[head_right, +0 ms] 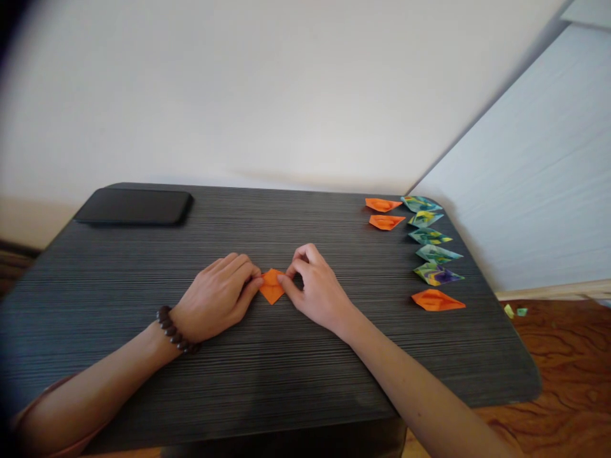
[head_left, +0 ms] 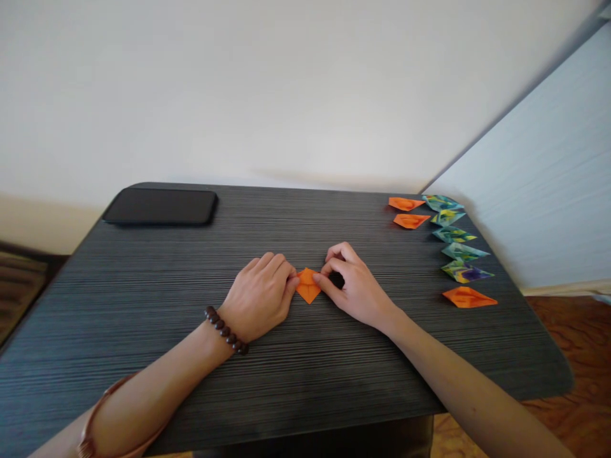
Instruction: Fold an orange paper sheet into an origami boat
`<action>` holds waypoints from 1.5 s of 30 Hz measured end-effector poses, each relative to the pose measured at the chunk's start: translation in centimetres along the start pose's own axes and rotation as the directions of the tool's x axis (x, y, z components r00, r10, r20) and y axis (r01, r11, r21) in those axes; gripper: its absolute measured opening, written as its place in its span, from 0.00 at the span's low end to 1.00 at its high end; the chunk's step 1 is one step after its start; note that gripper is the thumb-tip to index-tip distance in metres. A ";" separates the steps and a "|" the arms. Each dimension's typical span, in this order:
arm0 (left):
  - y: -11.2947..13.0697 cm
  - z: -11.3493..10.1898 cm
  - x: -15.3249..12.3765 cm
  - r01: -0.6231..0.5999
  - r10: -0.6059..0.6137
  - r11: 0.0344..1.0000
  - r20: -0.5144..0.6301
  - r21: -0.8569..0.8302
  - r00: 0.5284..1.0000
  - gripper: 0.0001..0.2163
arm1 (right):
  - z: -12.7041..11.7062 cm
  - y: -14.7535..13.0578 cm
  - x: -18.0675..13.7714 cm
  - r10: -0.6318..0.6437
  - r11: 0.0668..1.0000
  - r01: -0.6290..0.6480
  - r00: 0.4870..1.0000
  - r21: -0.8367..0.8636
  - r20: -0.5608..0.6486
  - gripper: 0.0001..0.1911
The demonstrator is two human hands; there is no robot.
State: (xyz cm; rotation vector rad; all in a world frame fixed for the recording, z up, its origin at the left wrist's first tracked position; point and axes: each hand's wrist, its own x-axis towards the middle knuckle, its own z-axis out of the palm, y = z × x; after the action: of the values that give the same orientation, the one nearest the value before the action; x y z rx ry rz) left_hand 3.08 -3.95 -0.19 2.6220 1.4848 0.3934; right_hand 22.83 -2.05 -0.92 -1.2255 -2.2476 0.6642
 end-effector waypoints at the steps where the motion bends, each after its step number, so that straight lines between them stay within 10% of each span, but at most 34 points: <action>1: 0.2 -0.1 0.0 0.011 -0.011 1.000 0.001 0.008 1.000 0.09 | 0.0 0.0 0.0 0.011 1.000 -0.011 1.000 0.001 -0.003 0.07; 20: 1.5 0.7 0.2 0.087 -0.070 0.969 -0.077 0.230 0.995 0.10 | -0.2 -0.6 -0.2 0.020 0.997 -0.021 1.000 -0.068 -0.007 0.10; 45: 0.3 0.3 0.1 0.159 -0.148 0.980 0.093 -0.118 0.985 0.12 | -1.3 0.6 0.7 0.026 0.994 -0.044 0.984 0.102 0.174 0.04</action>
State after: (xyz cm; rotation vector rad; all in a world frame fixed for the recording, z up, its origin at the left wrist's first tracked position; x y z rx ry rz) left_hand 3.47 -3.98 -0.35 2.3784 1.5676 0.3447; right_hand 23.65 -0.90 -0.19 -1.1986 -2.3009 0.9221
